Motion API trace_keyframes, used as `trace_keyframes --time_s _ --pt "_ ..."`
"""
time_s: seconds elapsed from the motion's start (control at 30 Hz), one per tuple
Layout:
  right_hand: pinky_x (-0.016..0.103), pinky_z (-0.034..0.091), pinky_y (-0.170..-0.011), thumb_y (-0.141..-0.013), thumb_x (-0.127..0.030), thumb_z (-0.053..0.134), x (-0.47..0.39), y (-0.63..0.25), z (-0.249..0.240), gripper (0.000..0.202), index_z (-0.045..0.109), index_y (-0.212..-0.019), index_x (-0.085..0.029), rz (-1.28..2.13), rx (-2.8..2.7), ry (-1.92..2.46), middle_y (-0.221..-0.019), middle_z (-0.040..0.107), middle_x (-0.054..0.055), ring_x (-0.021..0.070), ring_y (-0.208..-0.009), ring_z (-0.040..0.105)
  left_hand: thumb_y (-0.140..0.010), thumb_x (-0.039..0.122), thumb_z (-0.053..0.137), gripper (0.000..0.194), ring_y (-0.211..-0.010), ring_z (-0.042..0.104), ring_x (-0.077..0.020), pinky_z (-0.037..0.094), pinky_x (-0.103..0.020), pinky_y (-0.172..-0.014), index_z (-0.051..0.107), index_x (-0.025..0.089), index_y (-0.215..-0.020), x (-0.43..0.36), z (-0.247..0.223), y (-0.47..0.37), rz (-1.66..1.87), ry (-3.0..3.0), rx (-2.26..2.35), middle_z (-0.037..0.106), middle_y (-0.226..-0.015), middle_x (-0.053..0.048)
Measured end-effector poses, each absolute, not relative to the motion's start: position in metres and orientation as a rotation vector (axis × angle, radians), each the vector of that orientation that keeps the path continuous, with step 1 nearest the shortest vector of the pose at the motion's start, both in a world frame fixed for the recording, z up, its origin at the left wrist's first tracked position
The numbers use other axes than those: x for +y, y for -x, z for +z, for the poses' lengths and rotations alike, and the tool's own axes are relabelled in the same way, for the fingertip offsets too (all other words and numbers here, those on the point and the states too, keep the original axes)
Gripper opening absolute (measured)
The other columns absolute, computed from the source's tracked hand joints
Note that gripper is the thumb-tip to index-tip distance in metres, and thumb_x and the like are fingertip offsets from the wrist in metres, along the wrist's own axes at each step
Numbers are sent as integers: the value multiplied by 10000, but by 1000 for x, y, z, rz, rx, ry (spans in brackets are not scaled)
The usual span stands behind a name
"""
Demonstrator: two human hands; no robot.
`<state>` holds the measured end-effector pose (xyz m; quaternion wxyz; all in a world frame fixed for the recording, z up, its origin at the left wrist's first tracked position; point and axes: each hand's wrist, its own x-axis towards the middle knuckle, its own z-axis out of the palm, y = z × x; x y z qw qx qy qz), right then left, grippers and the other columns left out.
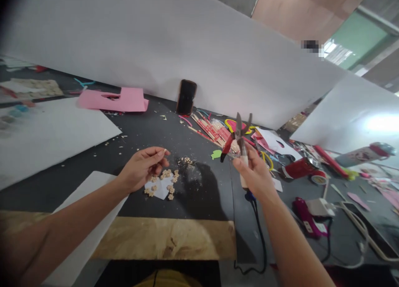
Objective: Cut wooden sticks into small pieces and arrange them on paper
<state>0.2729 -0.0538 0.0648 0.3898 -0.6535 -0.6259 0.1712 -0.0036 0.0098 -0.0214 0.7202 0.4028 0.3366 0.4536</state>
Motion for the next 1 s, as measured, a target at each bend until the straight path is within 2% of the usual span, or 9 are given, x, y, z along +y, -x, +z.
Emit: trace_keyframes --time_s 0.07,0.17,0.33,0.43,0.6,0.7,0.83,0.9,1.0 --pt "389 424 -853 -742 -439 581 -63 -264 64 457 498 -1160 -274 639 -1480 1491 -1237 524 69 231 -1035 542 -769 349 634 216 -393 471 -29 333 -120 -367 622 147 -845 10 -21 4 1002 -900 738 630 -610 7" --pt "464 372 -921 -734 -385 583 -69 -250 60 425 490 -1146 -340 897 -1345 1147 -1325 448 47 262 -1150 472 -776 355 620 217 -386 469 -27 341 -122 -366 616 148 -842 10 -21 3 1002 -910 736 628 -615 9" --pt "536 366 -884 -732 -483 505 -57 -247 47 287 490 -980 -339 960 -1501 1160 -1313 440 49 307 -1181 439 -776 389 604 247 -376 468 -33 339 -129 -355 607 158 -864 9 -20 -1 979 -917 746 627 -620 10" --pt "564 374 -845 -686 -562 493 -44 -253 30 340 475 -915 -311 968 -1496 1258 -1221 503 95 348 -1148 459 -776 392 601 252 -373 471 -37 322 -130 -340 604 158 -870 10 -19 -2 972 -914 748 631 -624 6" --pt "518 415 -820 -665 -562 522 -35 -255 6 298 428 -758 -295 1207 -1316 1008 -1185 528 48 315 -1075 518 -784 374 602 234 -371 473 -35 342 -133 -346 596 156 -870 11 -20 -3 952 -870 750 628 -623 9" --pt "478 452 -802 -698 -526 537 -40 -255 1 277 450 -825 -295 1267 -1260 1101 -1249 497 63 298 -1057 540 -790 355 603 222 -391 498 -39 360 -132 -354 590 157 -890 10 -21 -4 926 -850 740 630 -648 5" --pt "429 476 -816 -764 -377 543 -46 -252 0 299 505 -1048 -293 1182 -1432 1327 -1229 527 90 264 -1009 580 -794 348 601 216 -420 534 -53 384 -135 -357 585 162 -903 9 -21 -5 899 -837 723 638 -681 -5" --pt "392 468 -854 -770 -292 526 -46 -247 0 275 551 -1042 -260 956 -1636 1484 -1206 537 96 254 -1066 549 -791 351 604 215 -415 535 -54 389 -135 -353 583 159 -885 9 -21 -5 899 -828 730 640 -678 -8" --pt "307 476 -855 -749 -195 476 -45 -239 -1 280 592 -1000 -238 580 -1921 1560 -1272 462 99 221 -1132 502 -783 355 614 217 -401 528 -52 395 -136 -348 579 152 -853 10 -19 -5 904 -816 754 642 -669 -12"
